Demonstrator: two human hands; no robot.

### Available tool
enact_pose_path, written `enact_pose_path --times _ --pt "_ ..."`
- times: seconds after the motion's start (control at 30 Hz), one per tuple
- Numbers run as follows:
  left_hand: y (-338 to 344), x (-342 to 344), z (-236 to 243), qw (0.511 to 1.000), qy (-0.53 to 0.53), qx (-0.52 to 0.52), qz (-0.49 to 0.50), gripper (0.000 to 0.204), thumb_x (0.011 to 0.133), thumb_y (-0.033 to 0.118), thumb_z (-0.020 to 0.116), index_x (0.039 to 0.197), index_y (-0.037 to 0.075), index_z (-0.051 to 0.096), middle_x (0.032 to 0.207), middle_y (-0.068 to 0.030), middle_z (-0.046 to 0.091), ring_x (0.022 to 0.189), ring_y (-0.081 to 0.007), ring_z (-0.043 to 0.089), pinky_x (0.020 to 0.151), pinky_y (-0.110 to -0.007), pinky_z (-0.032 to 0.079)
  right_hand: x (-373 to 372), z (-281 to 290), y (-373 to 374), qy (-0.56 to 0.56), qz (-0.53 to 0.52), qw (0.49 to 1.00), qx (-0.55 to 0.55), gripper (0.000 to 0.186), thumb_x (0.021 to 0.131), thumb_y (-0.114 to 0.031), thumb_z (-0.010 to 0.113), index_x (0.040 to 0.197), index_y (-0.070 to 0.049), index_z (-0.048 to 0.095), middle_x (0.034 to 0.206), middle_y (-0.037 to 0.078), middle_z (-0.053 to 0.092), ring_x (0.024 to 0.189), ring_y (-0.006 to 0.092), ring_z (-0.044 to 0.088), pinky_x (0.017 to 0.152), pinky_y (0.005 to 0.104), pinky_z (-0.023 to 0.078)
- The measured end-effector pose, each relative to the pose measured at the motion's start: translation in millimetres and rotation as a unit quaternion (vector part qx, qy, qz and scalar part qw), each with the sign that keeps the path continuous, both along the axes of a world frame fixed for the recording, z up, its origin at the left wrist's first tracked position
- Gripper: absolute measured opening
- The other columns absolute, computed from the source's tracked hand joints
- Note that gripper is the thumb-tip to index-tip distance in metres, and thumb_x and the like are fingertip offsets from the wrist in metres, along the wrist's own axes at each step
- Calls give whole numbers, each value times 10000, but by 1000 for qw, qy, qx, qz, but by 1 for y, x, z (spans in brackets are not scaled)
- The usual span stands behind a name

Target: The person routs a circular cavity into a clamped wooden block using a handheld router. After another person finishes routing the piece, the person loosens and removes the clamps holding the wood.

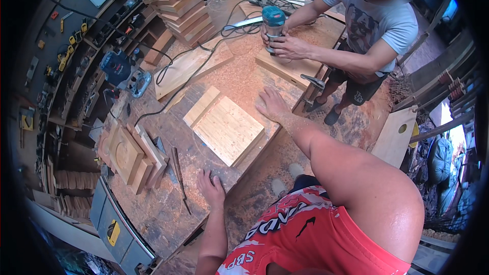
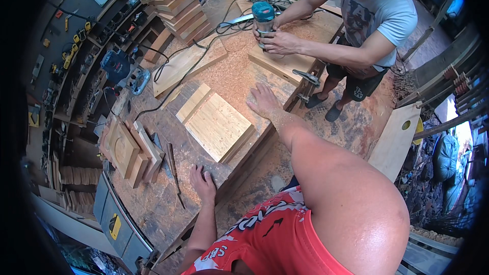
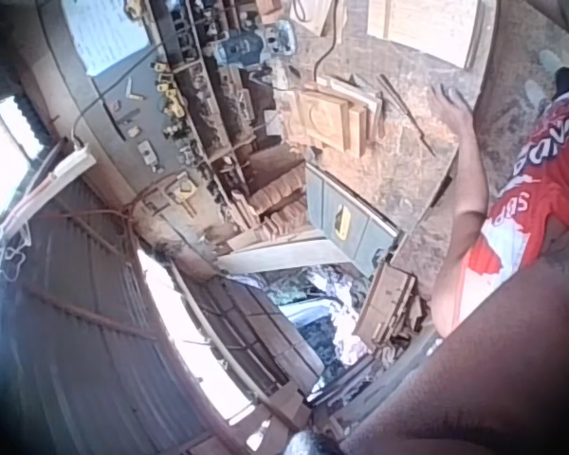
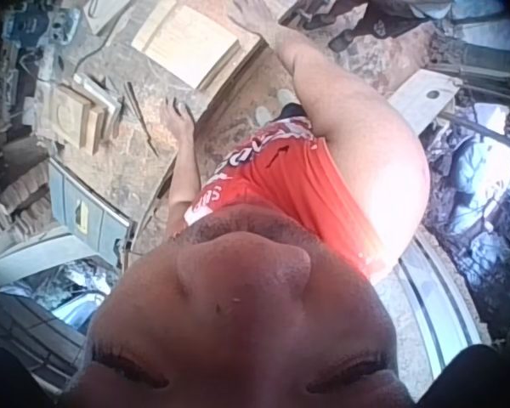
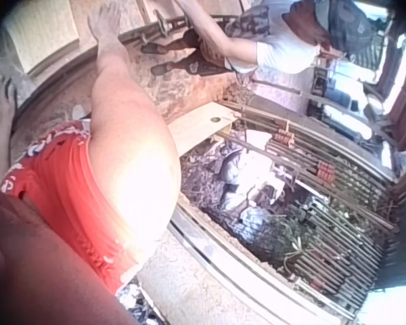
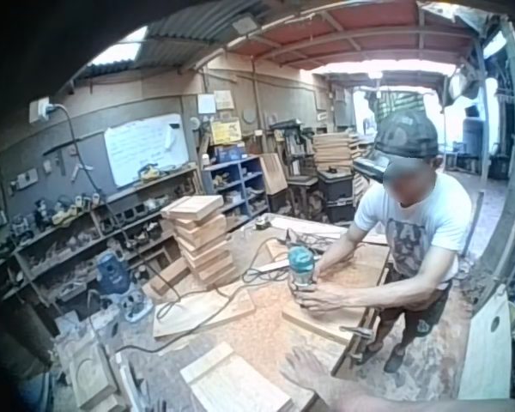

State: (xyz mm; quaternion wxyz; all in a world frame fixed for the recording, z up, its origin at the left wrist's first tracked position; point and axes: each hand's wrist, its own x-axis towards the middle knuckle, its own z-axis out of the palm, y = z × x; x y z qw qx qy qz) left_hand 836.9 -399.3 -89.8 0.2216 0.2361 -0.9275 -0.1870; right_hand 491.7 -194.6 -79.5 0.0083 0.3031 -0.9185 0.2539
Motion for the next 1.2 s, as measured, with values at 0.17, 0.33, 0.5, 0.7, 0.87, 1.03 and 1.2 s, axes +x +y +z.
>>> enact_pose_path --times 0.17,0.33,0.5,0.7,0.87,1.03,1.2 --pt "0 0 0 1000 7 -3 -2 372 910 253 521 1200 20 526 1327 -218 470 1275 -402 386 1083 -520 241 -1 -4 0 6 0 1000 -2 588 893 -428 552 1323 -36 464 1459 201 315 1379 342 262 1144 429 231" --pt "0 0 -1 1000 8 -1 -1 368 907 252 525 1195 23 528 1326 -216 473 1273 -400 389 1084 -517 241 -1 -2 -1 -2 -1 1000 6 595 894 -431 546 1334 -42 452 1465 197 307 1381 342 257 1145 428 227" --pt "-1 1 -1 1000 6 -1 1 367 902 246 525 1192 23 528 1321 -215 475 1267 -395 395 1085 -512 238 1 2 -2 -13 -1 1000 6 603 895 -437 540 1344 -47 441 1468 194 302 1382 344 252 1145 428 224" --pt "-2 0 -1 1000 13 -2 -8 370 905 257 522 1189 19 529 1302 -220 480 1253 -398 401 1076 -516 247 -3 -3 -1 -7 8 1000 25 600 908 -458 520 1362 -78 420 1483 184 282 1400 349 217 1165 431 195" --pt "-1 0 0 1000 13 -1 -7 371 909 264 517 1187 19 531 1297 -222 481 1250 -401 403 1072 -518 250 -1 -1 -2 -14 3 1000 21 597 906 -454 528 1355 -75 424 1479 183 291 1395 345 230 1161 432 202" --pt "-2 1 -1 1000 13 -1 -10 371 910 266 516 1190 23 532 1305 -223 477 1257 -400 397 1074 -519 248 -2 -2 -1 -11 2 1000 23 600 908 -457 523 1359 -74 422 1482 181 289 1396 343 230 1158 431 209" --pt "-2 1 1 1000 8 3 -11 371 907 257 522 1194 22 531 1315 -225 473 1268 -402 390 1077 -520 242 -2 -3 -1 -13 0 1000 26 602 910 -457 517 1362 -72 420 1485 181 285 1398 341 228 1155 431 216"
